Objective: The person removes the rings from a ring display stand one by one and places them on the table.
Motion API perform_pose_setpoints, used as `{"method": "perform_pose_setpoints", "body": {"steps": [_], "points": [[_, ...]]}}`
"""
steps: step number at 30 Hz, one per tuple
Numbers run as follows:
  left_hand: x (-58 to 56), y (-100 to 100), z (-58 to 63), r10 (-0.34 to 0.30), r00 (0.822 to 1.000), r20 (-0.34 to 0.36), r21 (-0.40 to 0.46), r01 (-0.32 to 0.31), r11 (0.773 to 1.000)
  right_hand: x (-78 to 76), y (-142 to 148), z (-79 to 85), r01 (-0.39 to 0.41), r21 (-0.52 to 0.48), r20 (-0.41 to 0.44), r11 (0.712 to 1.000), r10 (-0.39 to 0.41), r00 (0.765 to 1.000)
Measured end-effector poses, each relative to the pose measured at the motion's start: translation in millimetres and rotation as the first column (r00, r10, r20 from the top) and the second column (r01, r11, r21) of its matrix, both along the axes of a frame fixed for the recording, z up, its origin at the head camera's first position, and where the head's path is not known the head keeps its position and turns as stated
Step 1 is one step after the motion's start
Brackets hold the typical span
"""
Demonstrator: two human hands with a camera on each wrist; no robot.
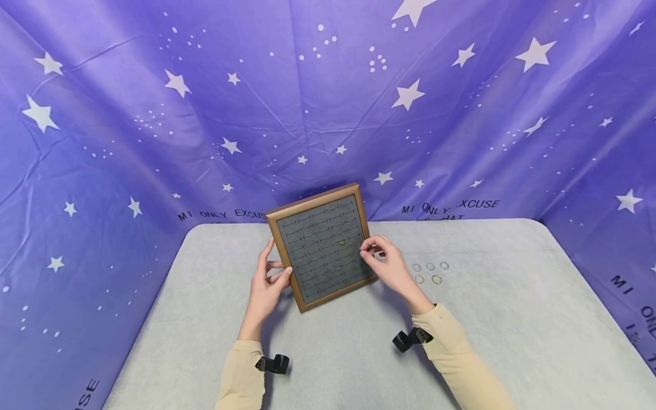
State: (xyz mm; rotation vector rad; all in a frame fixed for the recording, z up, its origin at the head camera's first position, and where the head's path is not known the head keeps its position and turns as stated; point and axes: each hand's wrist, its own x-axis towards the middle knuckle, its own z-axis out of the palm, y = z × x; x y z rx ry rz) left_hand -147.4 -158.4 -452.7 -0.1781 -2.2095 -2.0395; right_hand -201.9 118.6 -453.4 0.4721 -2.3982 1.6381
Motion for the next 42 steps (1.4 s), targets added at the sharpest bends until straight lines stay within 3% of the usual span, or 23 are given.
{"method": "perform_pose_setpoints", "body": {"steps": [19, 29, 42], "points": [[0.8, -0.9, 1.2, 0.007, 1.0, 0.002, -0.005, -0.007, 1.0, 10.3, 34.4, -14.5, 0.074, 0.006, 0.074, 0.997, -0.074, 0.995], [0.7, 0.2, 0.4, 0.012, 1.0, -0.002, -0.001, -0.012, 1.0, 29.8, 48.0, 10.9, 0.094, 0.006, 0.085, 0.996, -0.094, 0.992], [0.7, 0.7, 0.4, 0.013, 1.0, 0.013, 0.003, -0.013, 1.0, 37.7, 79.1, 3.6, 0.139, -0.017, 0.123, 0.99, -0.136, 0.983]]}}
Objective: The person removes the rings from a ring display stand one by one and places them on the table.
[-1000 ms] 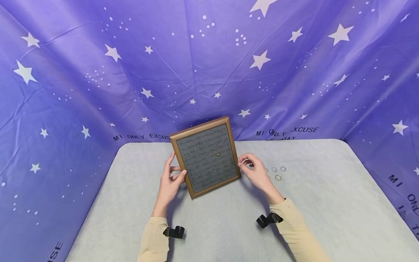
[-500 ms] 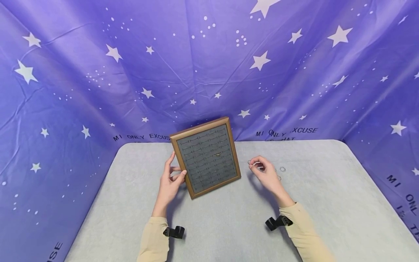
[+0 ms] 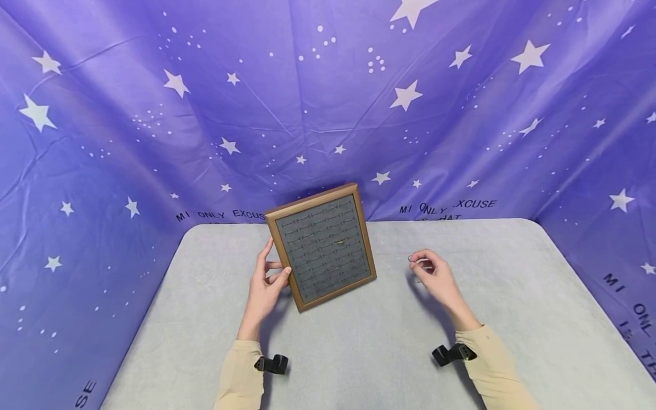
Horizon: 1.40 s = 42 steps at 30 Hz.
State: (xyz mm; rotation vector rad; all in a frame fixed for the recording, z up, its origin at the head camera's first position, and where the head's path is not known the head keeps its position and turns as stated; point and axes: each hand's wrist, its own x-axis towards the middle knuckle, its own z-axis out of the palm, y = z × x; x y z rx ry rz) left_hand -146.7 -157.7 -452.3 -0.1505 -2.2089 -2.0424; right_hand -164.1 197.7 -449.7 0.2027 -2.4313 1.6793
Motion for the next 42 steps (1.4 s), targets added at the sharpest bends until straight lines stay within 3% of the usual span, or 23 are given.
{"method": "perform_pose_setpoints", "body": {"steps": [19, 29, 42], "points": [[0.8, -0.8, -1.4, -0.003, 1.0, -0.003, 0.0, 0.003, 1.0, 3.0, 37.7, -5.9, 0.046, 0.09, 0.014, 0.995, -0.047, 0.999], [0.5, -1.2, -1.7, -0.002, 1.0, -0.006, -0.008, 0.002, 1.0, -7.0, 65.2, -41.6, 0.08, 0.155, 0.022, 0.985, -0.084, 0.996], [-1.2, -1.9, -3.2, -0.005, 1.0, -0.005, 0.005, 0.005, 1.0, 5.9, 74.8, -47.7, 0.089, 0.179, 0.001, 0.98, -0.091, 0.996]]}}
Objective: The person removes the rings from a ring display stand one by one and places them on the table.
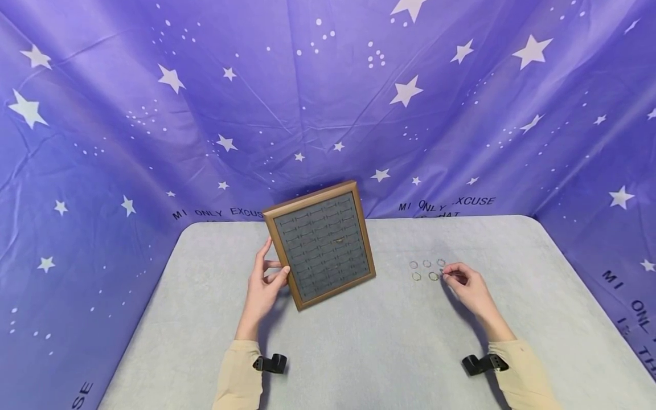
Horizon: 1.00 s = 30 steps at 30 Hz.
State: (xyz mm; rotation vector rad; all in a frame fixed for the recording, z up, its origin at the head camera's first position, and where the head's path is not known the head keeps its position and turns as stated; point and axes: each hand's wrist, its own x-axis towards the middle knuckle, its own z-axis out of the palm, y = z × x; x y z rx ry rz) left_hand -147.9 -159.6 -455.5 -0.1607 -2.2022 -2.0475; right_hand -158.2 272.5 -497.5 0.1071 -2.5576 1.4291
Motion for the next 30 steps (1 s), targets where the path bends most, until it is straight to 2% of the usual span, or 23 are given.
{"method": "perform_pose_setpoints", "body": {"steps": [9, 16, 24, 30], "points": [[-0.1, -0.4, 0.7, 0.005, 1.0, -0.007, 0.003, -0.005, 1.0, -4.3, 19.8, -10.4, -0.011, 0.085, 0.006, 0.996, 0.01, 1.0], [-0.2, 0.3, 0.9, 0.004, 1.0, -0.004, -0.009, -0.004, 1.0, -11.0, 30.7, -7.5, -0.034, 0.152, 0.059, 0.988, 0.025, 0.998], [0.0, 0.4, 1.5, 0.005, 1.0, -0.005, -0.004, -0.005, 1.0, -26.1, 41.7, -11.1, -0.034, 0.229, 0.043, 0.973, 0.025, 0.999], [0.0, 1.1, -0.1, 0.01, 1.0, -0.012, -0.008, -0.011, 1.0, -37.0, 48.6, -12.0, -0.027, 0.267, 0.069, 0.963, 0.009, 0.998]]}}
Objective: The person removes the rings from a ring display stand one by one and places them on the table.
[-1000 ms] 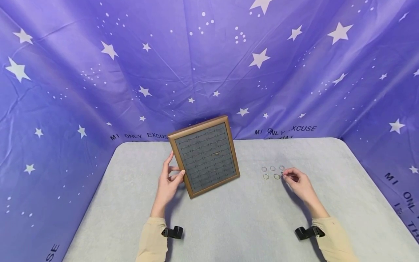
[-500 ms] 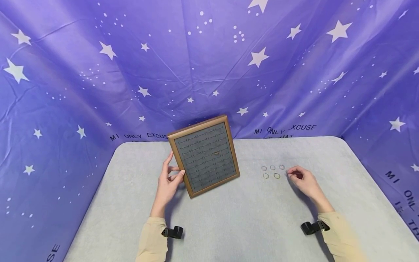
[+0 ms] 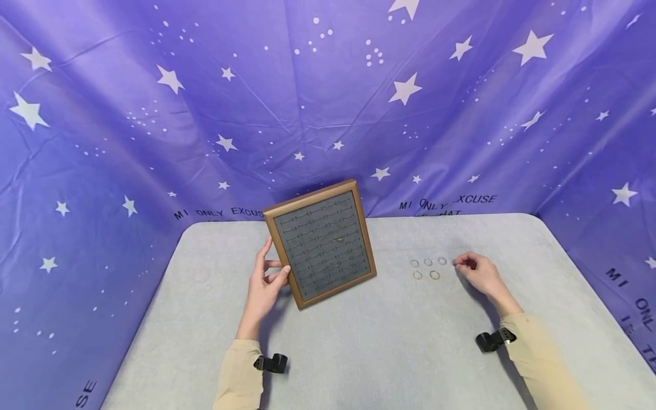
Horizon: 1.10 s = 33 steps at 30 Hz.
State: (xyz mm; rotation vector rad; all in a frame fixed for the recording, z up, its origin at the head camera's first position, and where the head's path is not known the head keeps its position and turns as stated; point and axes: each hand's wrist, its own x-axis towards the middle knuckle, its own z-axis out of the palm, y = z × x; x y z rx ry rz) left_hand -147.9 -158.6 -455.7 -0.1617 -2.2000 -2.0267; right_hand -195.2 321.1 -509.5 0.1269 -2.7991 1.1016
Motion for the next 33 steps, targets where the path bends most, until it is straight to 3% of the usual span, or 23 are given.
{"method": "perform_pose_setpoints", "body": {"steps": [9, 16, 24, 33], "points": [[-0.1, -0.6, 0.0, -0.007, 1.0, 0.004, 0.01, 0.007, 1.0, -11.5, 2.4, 1.7, 0.022, 0.034, 0.044, 0.999, -0.023, 0.999], [0.1, -0.5, -0.2, -0.006, 1.0, -0.002, -0.003, 0.006, 1.0, -12.0, 4.0, 0.8, 0.026, 0.03, 0.017, 0.999, -0.027, 0.999], [0.9, -0.4, -0.1, -0.011, 1.0, -0.006, 0.007, 0.011, 1.0, -5.4, 1.3, 11.1, 0.012, -0.044, 0.03, 0.999, -0.011, 0.999], [0.6, -1.3, -0.1, -0.018, 1.0, 0.0, 0.002, 0.018, 1.0, 1.0, -28.7, 26.3, -0.043, -0.152, 0.016, 0.987, 0.046, 0.999]]}}
